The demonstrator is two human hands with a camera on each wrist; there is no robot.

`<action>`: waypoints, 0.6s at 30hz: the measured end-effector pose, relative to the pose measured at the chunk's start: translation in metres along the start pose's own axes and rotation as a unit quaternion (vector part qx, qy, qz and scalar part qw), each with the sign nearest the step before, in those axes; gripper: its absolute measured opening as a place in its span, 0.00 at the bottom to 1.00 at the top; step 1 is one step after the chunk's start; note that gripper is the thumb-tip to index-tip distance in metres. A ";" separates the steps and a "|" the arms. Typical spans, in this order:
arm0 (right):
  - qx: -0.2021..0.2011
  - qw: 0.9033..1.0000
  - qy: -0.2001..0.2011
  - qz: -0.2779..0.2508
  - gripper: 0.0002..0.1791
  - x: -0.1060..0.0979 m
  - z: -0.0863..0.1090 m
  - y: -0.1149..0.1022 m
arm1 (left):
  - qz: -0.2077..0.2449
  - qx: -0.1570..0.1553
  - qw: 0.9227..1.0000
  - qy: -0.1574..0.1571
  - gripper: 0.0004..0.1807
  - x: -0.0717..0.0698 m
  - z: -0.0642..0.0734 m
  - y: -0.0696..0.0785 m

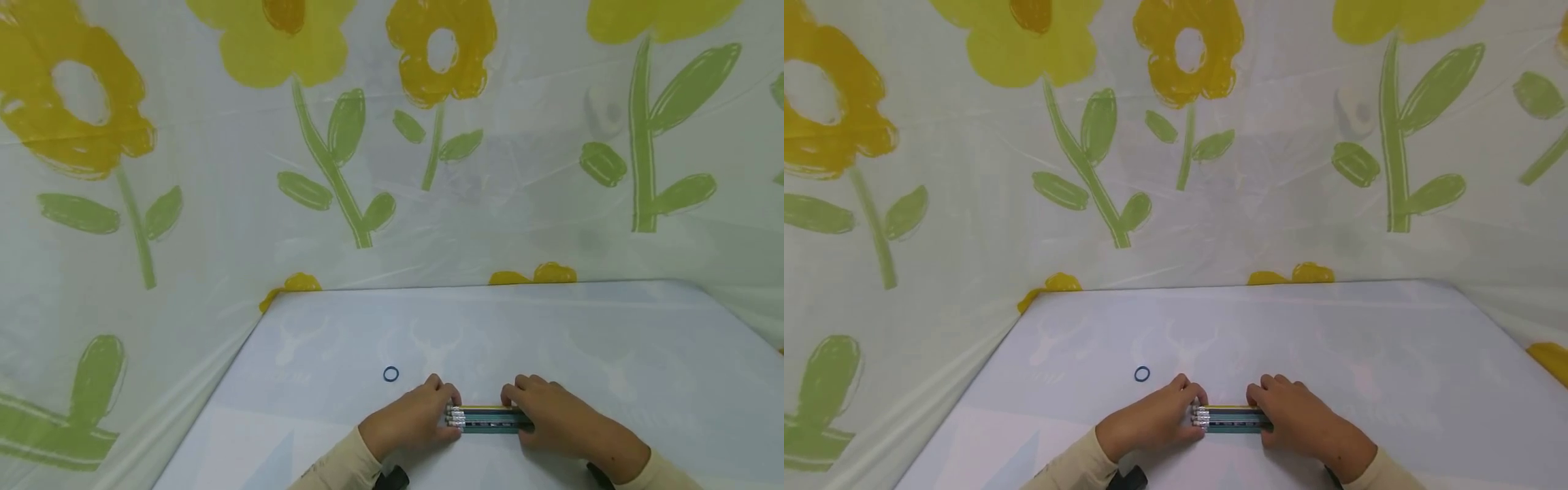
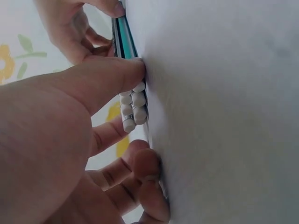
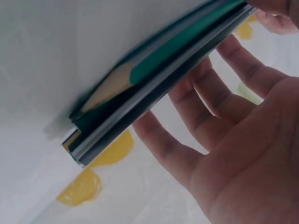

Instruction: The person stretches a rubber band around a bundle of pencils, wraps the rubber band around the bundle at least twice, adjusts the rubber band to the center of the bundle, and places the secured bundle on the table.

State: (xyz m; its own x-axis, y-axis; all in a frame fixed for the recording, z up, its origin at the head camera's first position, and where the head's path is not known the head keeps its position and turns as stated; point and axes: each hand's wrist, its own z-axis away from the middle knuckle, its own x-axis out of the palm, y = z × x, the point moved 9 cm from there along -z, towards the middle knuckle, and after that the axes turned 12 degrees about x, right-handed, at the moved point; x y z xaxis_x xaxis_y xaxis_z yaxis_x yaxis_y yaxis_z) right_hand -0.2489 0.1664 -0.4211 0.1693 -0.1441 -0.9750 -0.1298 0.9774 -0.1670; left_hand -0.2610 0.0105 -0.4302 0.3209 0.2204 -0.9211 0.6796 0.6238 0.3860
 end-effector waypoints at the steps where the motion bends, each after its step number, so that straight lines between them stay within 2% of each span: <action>1: -0.002 1.000 0.000 0.002 0.22 0.001 0.001 0.000 | -0.001 -0.002 1.000 0.001 0.20 0.001 0.000 0.000; 10: 0.014 1.000 -0.004 0.002 0.23 0.000 -0.002 0.000 | -0.020 0.003 1.000 0.011 0.19 -0.005 0.001 0.005; 18: 0.030 0.999 -0.026 0.006 0.23 0.005 -0.003 -0.001 | -0.015 -0.002 1.000 0.010 0.20 -0.003 0.002 0.005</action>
State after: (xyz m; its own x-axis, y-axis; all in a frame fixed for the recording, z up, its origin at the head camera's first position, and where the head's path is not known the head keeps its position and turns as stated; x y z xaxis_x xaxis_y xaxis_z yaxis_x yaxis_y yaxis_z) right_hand -0.2508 0.1648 -0.4261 0.2183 -0.1248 -0.9679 -0.0731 0.9869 -0.1437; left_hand -0.2573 0.0114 -0.4255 0.2879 0.2164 -0.9329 0.6859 0.6332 0.3586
